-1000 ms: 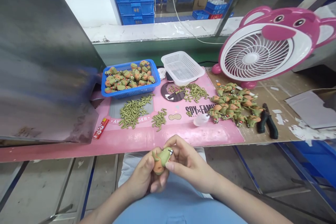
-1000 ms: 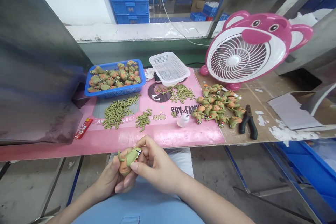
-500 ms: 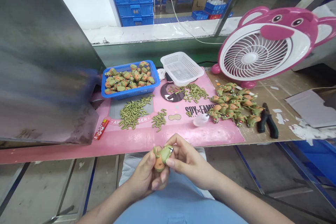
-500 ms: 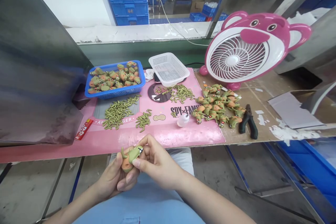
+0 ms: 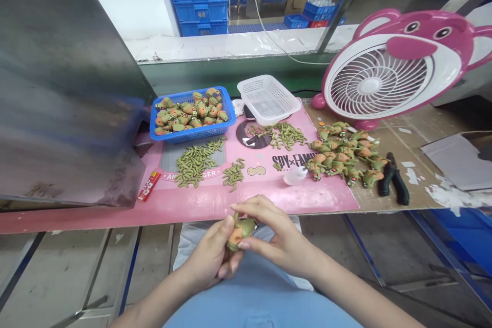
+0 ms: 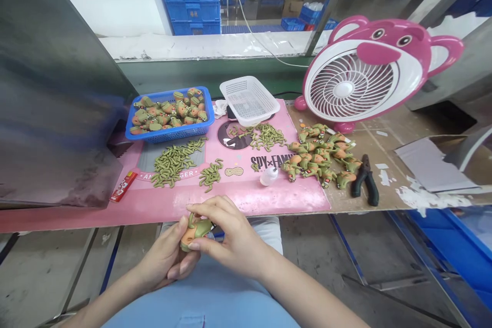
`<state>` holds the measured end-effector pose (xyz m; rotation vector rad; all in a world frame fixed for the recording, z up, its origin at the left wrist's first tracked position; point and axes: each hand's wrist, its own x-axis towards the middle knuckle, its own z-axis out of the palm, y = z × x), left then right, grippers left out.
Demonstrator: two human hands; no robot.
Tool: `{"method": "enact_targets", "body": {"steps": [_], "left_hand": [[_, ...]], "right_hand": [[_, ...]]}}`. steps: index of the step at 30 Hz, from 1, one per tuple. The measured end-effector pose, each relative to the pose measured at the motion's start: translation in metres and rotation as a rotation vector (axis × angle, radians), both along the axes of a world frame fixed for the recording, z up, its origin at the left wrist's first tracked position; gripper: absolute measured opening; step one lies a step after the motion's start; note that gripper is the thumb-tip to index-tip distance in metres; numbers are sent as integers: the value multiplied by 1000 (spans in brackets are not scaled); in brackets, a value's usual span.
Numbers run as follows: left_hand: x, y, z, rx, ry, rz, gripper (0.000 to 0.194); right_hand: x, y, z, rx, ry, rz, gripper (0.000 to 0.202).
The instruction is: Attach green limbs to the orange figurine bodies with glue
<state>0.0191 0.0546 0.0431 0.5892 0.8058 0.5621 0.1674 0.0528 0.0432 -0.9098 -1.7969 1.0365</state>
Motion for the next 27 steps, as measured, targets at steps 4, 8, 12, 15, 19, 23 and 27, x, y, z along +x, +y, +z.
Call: {"method": "enact_targets", "body": {"steps": [4, 8, 12, 15, 19, 23, 27], "left_hand": [[0, 0, 1, -8, -13, -31, 49], [0, 0, 1, -16, -37, -59, 49], [0, 0, 1, -20, -44, -80, 48], [0, 1, 2, -18, -41, -91, 47], [-1, 0, 1, 10, -27, -102, 47], [-5, -1, 1, 88, 9, -77, 46], [-13, 5, 10, 464, 235, -65, 45]], "right_hand": [[-1, -2, -2, 75, 1, -52, 36], [-1, -4, -2, 108, 9, -78, 34], [-1, -6, -2, 113, 10, -94, 33], [-2, -6, -3, 124, 14, -109, 31], [-3, -6, -4, 134, 20, -117, 31], [-2, -5, -3, 190, 10, -97, 32], [1, -3, 2, 254, -10, -61, 39]]}}
